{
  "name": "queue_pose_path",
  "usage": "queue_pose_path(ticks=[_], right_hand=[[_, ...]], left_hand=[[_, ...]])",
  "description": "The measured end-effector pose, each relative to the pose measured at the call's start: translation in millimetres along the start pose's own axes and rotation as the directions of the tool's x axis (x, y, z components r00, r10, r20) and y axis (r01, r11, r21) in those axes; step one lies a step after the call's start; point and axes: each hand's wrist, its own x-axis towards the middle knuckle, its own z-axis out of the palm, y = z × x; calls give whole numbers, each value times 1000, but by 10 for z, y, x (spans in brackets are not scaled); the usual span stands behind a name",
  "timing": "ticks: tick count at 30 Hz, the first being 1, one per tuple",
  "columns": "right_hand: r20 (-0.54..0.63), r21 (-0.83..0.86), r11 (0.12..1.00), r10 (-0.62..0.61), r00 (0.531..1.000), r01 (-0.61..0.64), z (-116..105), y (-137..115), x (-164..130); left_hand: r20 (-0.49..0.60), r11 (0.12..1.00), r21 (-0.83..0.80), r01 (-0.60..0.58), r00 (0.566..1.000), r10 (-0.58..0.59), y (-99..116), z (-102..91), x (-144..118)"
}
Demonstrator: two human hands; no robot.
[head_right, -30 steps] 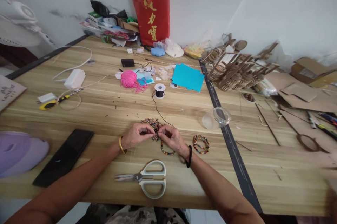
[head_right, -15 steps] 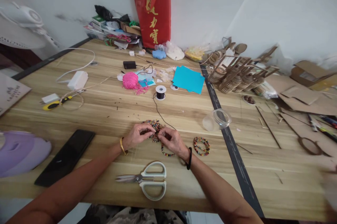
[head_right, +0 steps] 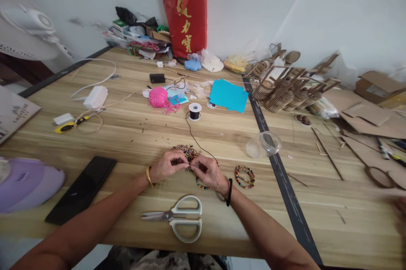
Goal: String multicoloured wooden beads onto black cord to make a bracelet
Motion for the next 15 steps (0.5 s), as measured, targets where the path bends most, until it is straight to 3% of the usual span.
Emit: queue_pose_path(ticks=[9, 15], right_hand=[[-15, -12, 1000, 4, 1000, -4, 2, 23, 1], [-4, -37, 999, 16, 1000, -16, -9, 35, -10]], left_hand=[[14, 1000, 4, 19, 1000, -19, -11, -7, 7], [39, 999, 29, -37, 999, 36, 2, -8, 21]])
